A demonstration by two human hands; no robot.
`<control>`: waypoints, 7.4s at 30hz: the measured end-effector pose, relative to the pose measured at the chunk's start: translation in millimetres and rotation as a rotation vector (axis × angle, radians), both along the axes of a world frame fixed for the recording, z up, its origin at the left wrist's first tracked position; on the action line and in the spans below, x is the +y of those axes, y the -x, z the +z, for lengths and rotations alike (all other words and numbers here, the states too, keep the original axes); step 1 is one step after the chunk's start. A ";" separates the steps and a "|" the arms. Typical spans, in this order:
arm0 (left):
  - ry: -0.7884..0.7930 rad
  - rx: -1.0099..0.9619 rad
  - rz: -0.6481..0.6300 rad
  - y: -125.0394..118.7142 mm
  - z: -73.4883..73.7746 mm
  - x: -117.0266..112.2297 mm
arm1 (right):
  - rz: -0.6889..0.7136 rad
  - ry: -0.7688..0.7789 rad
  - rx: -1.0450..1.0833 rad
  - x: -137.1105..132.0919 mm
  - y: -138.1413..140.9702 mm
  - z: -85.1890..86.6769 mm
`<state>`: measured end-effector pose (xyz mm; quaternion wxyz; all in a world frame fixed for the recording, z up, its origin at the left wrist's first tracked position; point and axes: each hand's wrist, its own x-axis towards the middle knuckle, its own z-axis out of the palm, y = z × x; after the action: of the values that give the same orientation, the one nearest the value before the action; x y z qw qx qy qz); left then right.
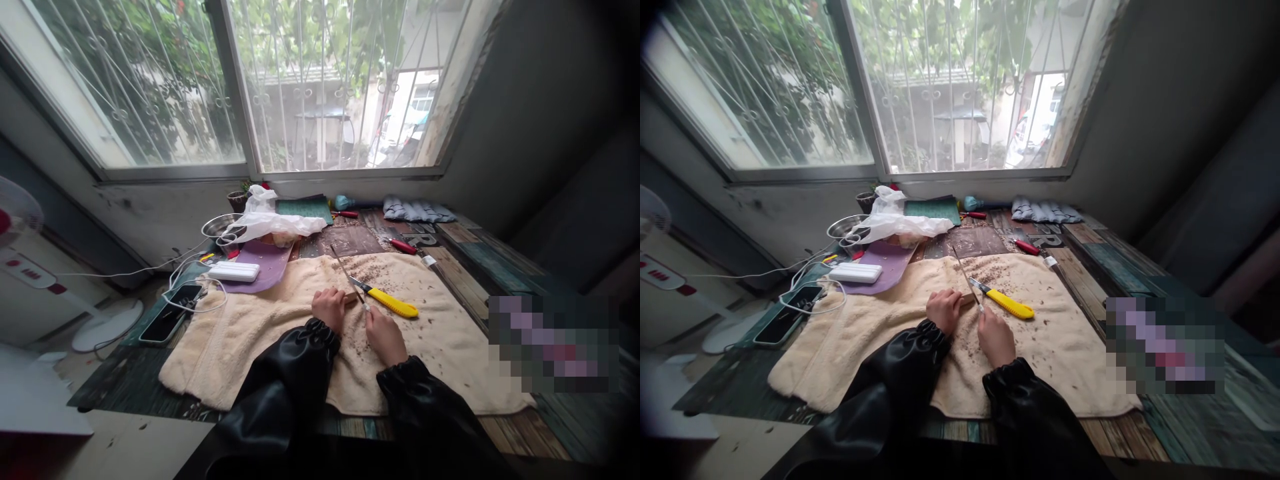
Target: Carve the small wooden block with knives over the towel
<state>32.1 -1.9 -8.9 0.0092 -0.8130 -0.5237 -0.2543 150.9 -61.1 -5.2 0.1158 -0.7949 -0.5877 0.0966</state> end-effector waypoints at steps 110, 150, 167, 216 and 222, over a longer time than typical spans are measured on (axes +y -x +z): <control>-0.067 -0.008 -0.062 -4.3 -0.9 -11.6 | -0.010 0.095 0.012 -5.7 -7.6 11.8; -0.055 0.023 -0.080 -3.4 -2.8 -6.5 | -0.020 0.068 -0.050 -12.2 -1.9 7.5; -0.003 -0.042 -0.091 -4.0 -2.4 -4.1 | 0.000 0.078 -0.015 -13.7 -5.7 5.3; 0.017 -0.047 -0.087 -4.1 1.7 -7.0 | -0.020 0.090 -0.041 -13.0 -0.8 8.2; 0.040 -0.047 -0.084 -5.0 2.5 -7.7 | -0.010 0.093 -0.071 -27.0 -5.1 3.0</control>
<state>37.1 -9.5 -6.4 -0.0301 -0.8279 -0.4944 -0.2630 156.1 -88.1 -2.2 0.0583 -0.8052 -0.5825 0.0952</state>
